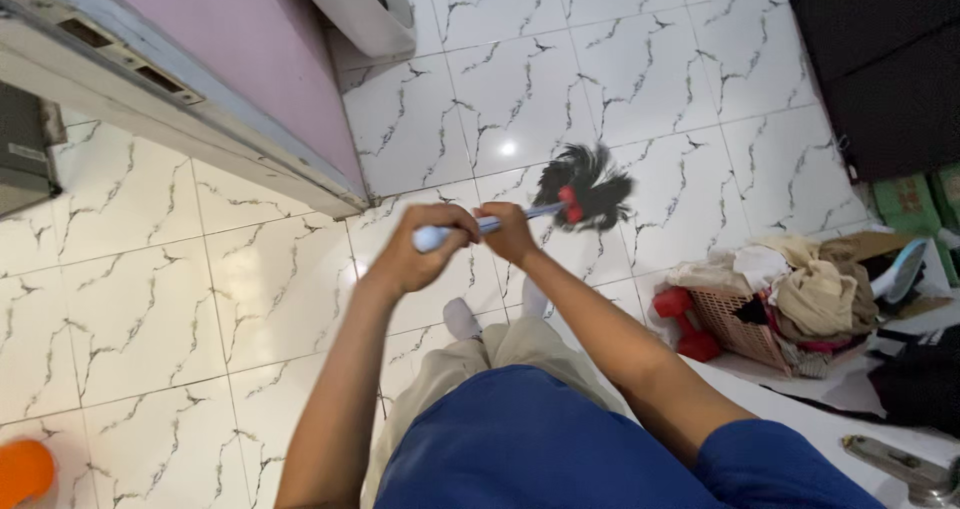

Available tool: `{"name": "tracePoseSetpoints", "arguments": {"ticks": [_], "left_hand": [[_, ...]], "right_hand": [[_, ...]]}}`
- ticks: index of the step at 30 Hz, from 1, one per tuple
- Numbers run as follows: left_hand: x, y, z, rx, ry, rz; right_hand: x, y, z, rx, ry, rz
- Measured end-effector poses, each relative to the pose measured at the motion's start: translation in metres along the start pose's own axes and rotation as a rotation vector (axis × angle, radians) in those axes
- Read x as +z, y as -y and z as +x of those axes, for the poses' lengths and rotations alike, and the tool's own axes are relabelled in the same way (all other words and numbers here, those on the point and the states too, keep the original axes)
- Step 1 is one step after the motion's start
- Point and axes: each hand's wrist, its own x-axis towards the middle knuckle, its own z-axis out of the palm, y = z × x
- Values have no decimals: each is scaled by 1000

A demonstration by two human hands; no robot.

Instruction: The person sweeps debris from a tiled floor using a small hand broom, moving around obstacles and reaching into corners.

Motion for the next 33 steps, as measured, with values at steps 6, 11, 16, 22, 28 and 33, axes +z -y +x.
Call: {"name": "tracePoseSetpoints", "arguments": {"ticks": [6,11,16,22,28,33], "left_hand": [[-47,-96,-11,-74,-101,165],[-42,-100,3,-45,-12,338],[-17,-86,16,-51,80,380],[-15,-104,23,67,173,328],[6,-86,42,288,202,226],[45,-51,68,400,266,221]], "right_hand": [[54,106,15,88,161,285],[97,113,11,-71,263,466],[113,82,5,12,398,493],[56,104,5,-95,303,405],[-25,86,15,-180,-2,152],[-79,42,17,-120,-192,148]]}}
